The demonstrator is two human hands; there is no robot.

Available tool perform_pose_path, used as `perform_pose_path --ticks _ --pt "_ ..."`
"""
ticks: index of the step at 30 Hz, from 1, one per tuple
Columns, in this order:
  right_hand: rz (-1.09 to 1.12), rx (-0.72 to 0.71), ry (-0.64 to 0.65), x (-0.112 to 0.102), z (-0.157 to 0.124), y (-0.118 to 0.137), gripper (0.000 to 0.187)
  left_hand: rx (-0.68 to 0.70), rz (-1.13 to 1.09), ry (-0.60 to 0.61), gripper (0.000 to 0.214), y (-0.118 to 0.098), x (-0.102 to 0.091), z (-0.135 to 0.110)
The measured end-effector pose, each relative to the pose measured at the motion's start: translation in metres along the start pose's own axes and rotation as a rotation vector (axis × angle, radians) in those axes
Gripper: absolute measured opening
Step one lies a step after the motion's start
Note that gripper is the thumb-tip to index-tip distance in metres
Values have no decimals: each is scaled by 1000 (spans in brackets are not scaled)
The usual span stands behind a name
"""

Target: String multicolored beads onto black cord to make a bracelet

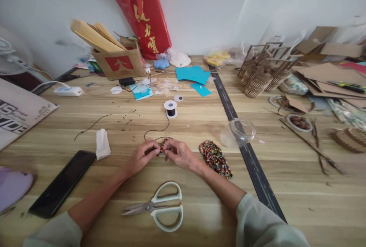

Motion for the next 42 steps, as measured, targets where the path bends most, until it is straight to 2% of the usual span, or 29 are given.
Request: perform_pose_path --ticks 6,10,18,22,25,29,35,42 --pt "-76 22 -4 -1 0 -1 15 0 36 5 16 2 1 -1" --pt "-146 18 -23 -3 0 0 19 48 82 -1 15 1 2 -1" --pt "-439 -72 -90 -5 -5 8 14 170 237 22 11 -6 4 -2" --pt "-572 -113 -80 -1 -9 14 15 245 389 99 13 -11 9 -4" --pt "-658 -159 -72 2 -11 16 16 269 494 151 14 -15 13 -5" --pt "-701 -234 -60 5 -12 18 16 269 580 148 16 -17 15 -4" --pt "-630 -137 -63 2 -9 14 18 281 502 101 15 -14 9 -3" --pt "-580 -190 -121 -2 -9 16 17 239 370 -1 10 -12 1 -2"
Point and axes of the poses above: each hand's wrist, its own z-axis towards the middle knuckle, its own x-axis out of the palm, y = z × x, the point moved 5 cm from there along z, towards the middle knuckle, and after that the axes turned 11 degrees about x, right-handed, at the moved point
